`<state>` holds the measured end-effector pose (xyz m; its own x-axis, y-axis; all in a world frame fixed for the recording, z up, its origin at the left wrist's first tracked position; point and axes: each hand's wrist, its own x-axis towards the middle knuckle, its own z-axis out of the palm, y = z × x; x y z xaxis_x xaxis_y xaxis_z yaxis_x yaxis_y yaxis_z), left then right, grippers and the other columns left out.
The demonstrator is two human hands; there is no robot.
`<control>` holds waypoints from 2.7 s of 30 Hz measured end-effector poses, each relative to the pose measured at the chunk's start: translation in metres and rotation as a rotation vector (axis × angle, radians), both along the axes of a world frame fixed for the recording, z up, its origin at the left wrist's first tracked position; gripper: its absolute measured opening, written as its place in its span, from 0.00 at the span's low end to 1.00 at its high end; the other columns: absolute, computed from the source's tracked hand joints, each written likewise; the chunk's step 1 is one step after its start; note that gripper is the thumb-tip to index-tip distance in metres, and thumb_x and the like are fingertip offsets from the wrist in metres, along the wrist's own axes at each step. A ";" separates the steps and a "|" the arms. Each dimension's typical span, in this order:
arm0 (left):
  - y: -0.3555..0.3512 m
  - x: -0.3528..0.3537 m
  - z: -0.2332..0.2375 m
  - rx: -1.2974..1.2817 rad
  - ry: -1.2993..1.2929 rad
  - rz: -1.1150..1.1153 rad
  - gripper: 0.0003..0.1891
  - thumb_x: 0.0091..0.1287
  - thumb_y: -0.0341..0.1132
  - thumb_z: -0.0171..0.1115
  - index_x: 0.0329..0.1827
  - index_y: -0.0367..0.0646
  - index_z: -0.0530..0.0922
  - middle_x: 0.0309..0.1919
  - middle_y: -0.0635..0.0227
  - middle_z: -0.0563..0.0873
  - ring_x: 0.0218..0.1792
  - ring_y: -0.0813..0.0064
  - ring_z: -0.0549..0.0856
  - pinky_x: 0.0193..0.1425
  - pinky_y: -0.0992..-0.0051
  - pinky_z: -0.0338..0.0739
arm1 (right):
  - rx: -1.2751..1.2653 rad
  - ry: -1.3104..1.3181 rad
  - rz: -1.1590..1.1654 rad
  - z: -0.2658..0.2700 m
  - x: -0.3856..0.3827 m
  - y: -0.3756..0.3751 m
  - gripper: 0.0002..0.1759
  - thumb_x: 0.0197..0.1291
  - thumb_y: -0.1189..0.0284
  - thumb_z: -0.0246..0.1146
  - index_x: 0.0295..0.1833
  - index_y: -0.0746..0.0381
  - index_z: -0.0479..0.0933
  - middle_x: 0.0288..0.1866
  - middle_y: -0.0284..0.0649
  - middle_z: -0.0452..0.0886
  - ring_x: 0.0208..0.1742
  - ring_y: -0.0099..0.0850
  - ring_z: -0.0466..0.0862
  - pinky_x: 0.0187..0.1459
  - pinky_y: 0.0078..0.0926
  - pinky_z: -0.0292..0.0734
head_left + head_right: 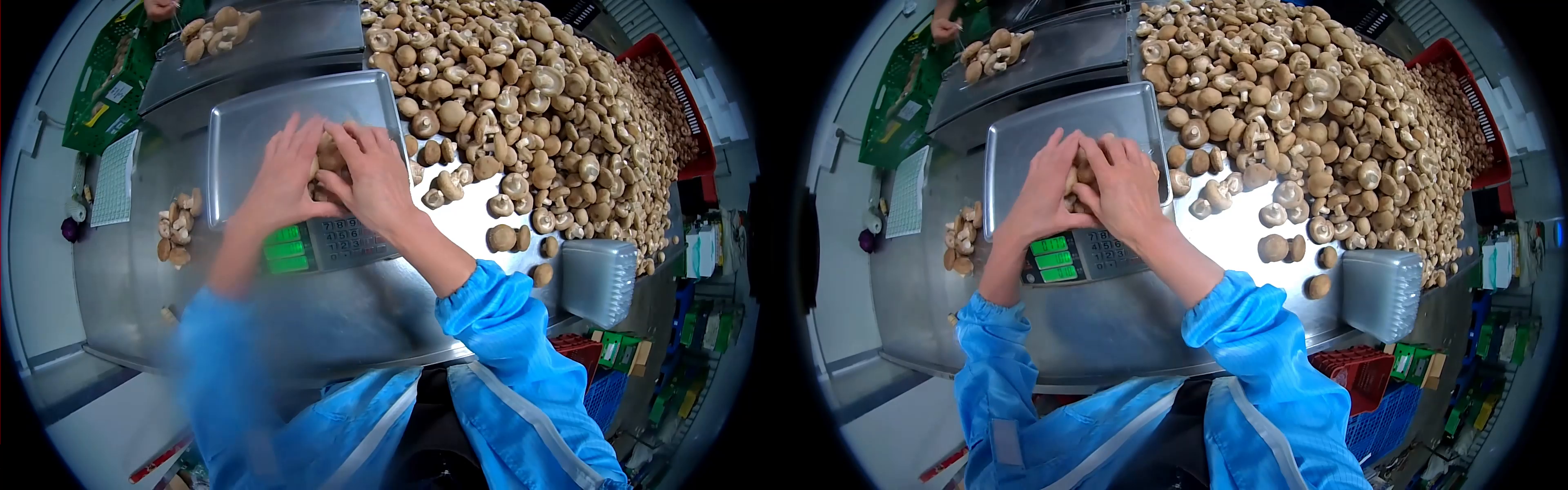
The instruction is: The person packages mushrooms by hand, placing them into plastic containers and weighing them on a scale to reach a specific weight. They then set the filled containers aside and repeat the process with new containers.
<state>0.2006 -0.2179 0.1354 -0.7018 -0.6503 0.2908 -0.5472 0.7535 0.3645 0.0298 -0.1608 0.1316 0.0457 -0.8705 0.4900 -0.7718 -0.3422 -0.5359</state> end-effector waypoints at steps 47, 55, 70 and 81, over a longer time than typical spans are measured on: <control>0.087 -0.025 0.019 0.786 0.962 0.069 0.19 0.61 0.32 0.54 0.54 0.34 0.76 0.42 0.59 0.81 0.43 0.66 0.85 0.45 0.70 0.84 | 0.348 -0.215 -0.540 -0.066 -0.157 0.265 0.20 0.65 0.77 0.61 0.62 0.64 0.74 0.62 0.49 0.77 0.62 0.44 0.79 0.62 0.35 0.74; 0.236 -0.091 -0.120 1.735 0.387 0.162 0.16 0.73 0.39 0.57 0.55 0.37 0.79 0.41 0.64 0.84 0.36 0.76 0.85 0.36 0.78 0.81 | 0.747 0.102 -0.600 -0.063 -0.161 0.334 0.33 0.53 0.72 0.71 0.66 0.61 0.71 0.69 0.55 0.67 0.67 0.54 0.70 0.66 0.46 0.69; 0.203 -0.195 -0.118 1.440 0.648 0.167 0.37 0.69 0.33 0.61 0.78 0.36 0.52 0.70 0.52 0.66 0.52 0.67 0.84 0.54 0.72 0.81 | 0.493 -0.176 -1.022 -0.081 -0.226 0.313 0.41 0.57 0.67 0.70 0.72 0.65 0.60 0.71 0.57 0.62 0.65 0.55 0.73 0.62 0.45 0.74; 0.192 -0.272 -0.120 1.282 0.850 0.168 0.38 0.67 0.28 0.64 0.76 0.35 0.52 0.68 0.50 0.68 0.57 0.67 0.80 0.60 0.70 0.77 | 0.175 -0.432 -0.616 -0.090 -0.250 0.195 0.33 0.58 0.79 0.65 0.69 0.64 0.65 0.67 0.53 0.67 0.64 0.48 0.74 0.63 0.37 0.72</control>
<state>-0.0710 -0.0260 0.0157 -0.5202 -0.8190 -0.2422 0.1055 -0.3431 0.9334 -0.2199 0.0341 0.0417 -0.6362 -0.7432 0.2072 -0.5055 0.1986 -0.8397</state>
